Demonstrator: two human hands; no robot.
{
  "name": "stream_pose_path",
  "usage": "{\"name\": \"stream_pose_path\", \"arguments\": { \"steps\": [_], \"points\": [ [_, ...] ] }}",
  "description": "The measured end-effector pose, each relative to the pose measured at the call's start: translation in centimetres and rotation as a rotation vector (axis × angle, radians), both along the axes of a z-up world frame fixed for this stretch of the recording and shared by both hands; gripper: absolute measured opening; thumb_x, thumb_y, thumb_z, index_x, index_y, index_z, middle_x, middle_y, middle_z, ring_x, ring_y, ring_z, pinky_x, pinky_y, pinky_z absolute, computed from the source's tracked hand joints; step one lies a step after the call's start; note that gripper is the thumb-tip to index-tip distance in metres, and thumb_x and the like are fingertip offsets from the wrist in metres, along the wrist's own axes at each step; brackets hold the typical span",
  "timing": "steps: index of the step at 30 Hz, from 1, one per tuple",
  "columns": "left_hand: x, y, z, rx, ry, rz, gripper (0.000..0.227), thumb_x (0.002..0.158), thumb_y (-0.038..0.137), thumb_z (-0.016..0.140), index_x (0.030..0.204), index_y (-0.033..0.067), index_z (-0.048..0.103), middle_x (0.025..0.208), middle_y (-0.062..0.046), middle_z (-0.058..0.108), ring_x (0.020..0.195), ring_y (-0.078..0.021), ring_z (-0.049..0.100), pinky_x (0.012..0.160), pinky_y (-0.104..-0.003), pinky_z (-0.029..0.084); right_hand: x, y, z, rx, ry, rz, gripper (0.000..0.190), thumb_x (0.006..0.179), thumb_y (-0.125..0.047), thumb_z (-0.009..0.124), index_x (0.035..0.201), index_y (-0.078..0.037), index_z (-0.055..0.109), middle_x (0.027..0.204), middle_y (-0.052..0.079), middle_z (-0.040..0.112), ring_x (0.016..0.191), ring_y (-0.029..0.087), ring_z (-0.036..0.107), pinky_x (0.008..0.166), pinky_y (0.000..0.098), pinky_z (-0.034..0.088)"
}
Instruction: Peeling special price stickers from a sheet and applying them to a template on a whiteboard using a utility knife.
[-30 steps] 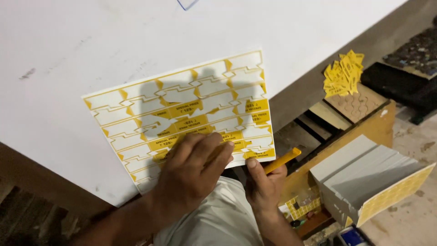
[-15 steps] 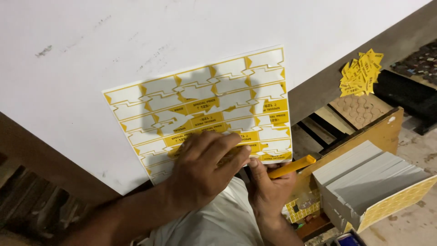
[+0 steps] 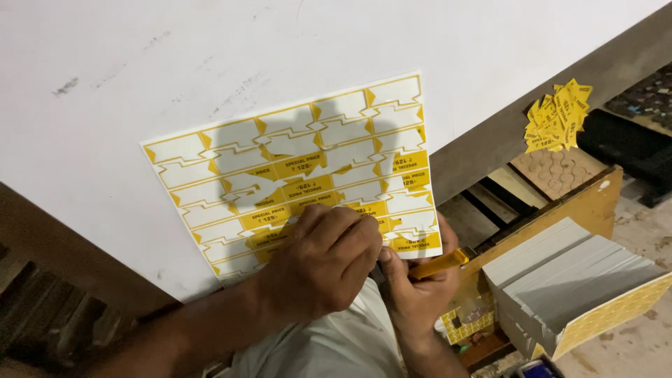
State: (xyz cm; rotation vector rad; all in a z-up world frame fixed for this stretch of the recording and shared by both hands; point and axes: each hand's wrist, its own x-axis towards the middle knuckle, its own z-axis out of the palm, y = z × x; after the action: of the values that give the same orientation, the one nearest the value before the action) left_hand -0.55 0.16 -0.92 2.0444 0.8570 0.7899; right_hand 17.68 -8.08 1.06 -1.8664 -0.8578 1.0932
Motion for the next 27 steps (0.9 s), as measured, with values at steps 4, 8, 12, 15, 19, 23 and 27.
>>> {"name": "stream_pose_path", "arguments": {
  "steps": [4,8,12,15,19,23,27],
  "points": [
    [0.2,0.4,0.1,-0.024,-0.055,0.093,0.02,0.094,0.012,0.07,0.105,-0.0035,0.065,0.111,-0.015,0.063,0.102,-0.03,0.061,0.085,-0.045,0.051,-0.1,0.3,0.3,-0.012,0.066,-0.021,0.064,0.09,0.003,0.075,0.146,0.008,0.043,0.121,0.014,0.069,0.107,0.016,0.068,0.098,0.031,0.056],
    [0.2,0.3,0.3,-0.089,-0.113,0.112,0.016,0.1,0.011,0.071,0.109,-0.0009,0.066,0.113,-0.011,0.063,0.106,-0.0281,0.063,0.092,-0.043,0.055,0.6,-0.9,-0.6,-0.012,0.167,-0.12,0.061,0.091,0.005,0.076,0.143,0.009,0.046,0.118,0.014,0.068,0.105,0.018,0.067,0.096,0.0314,0.055],
    [-0.3,0.9,1.0,-0.105,-0.126,0.1,0.023,0.093,0.011,0.07,0.11,-0.003,0.068,0.115,-0.013,0.065,0.109,-0.0289,0.065,0.09,-0.043,0.055,0.8,-0.9,-0.2,-0.008,0.215,-0.128,0.06,0.093,0.004,0.077,0.144,0.007,0.046,0.117,0.013,0.066,0.103,0.017,0.065,0.095,0.0304,0.054],
    [-0.1,0.9,1.4,-0.07,-0.09,0.117,0.023,0.091,0.009,0.069,0.109,-0.0048,0.068,0.118,-0.015,0.065,0.111,-0.03,0.064,0.092,-0.044,0.055,0.9,0.0,-0.2,-0.006,0.144,-0.047,0.061,0.091,0.001,0.077,0.143,0.006,0.044,0.121,0.014,0.068,0.109,0.018,0.068,0.1,0.0318,0.055],
    [0.6,0.9,1.0,-0.021,-0.052,0.093,0.016,0.096,0.007,0.07,0.107,-0.0047,0.067,0.116,-0.014,0.065,0.113,-0.0315,0.063,0.095,-0.045,0.054,1.0,0.5,0.1,0.023,0.082,0.01,0.067,0.09,-0.002,0.079,0.145,0.006,0.041,0.127,0.014,0.065,0.114,0.018,0.066,0.103,0.0325,0.055],
    [0.8,0.7,0.4,-0.081,-0.105,0.072,0.015,0.094,0.006,0.072,0.102,-0.0036,0.065,0.113,-0.014,0.064,0.11,-0.0317,0.062,0.092,-0.048,0.053,0.8,0.5,0.4,0.017,-0.004,0.076,0.07,0.09,-0.004,0.079,0.148,0.007,0.041,0.132,0.015,0.063,0.118,0.018,0.065,0.106,0.0328,0.053],
    [0.7,0.9,0.5,-0.049,-0.077,0.086,0.022,0.09,0.008,0.075,0.105,-0.004,0.065,0.112,-0.015,0.064,0.109,-0.0317,0.063,0.089,-0.047,0.054,1.0,0.1,0.2,0.004,0.002,0.042,0.065,0.091,-0.003,0.076,0.147,0.007,0.043,0.129,0.015,0.065,0.115,0.018,0.066,0.103,0.0324,0.054]
  ]
}}
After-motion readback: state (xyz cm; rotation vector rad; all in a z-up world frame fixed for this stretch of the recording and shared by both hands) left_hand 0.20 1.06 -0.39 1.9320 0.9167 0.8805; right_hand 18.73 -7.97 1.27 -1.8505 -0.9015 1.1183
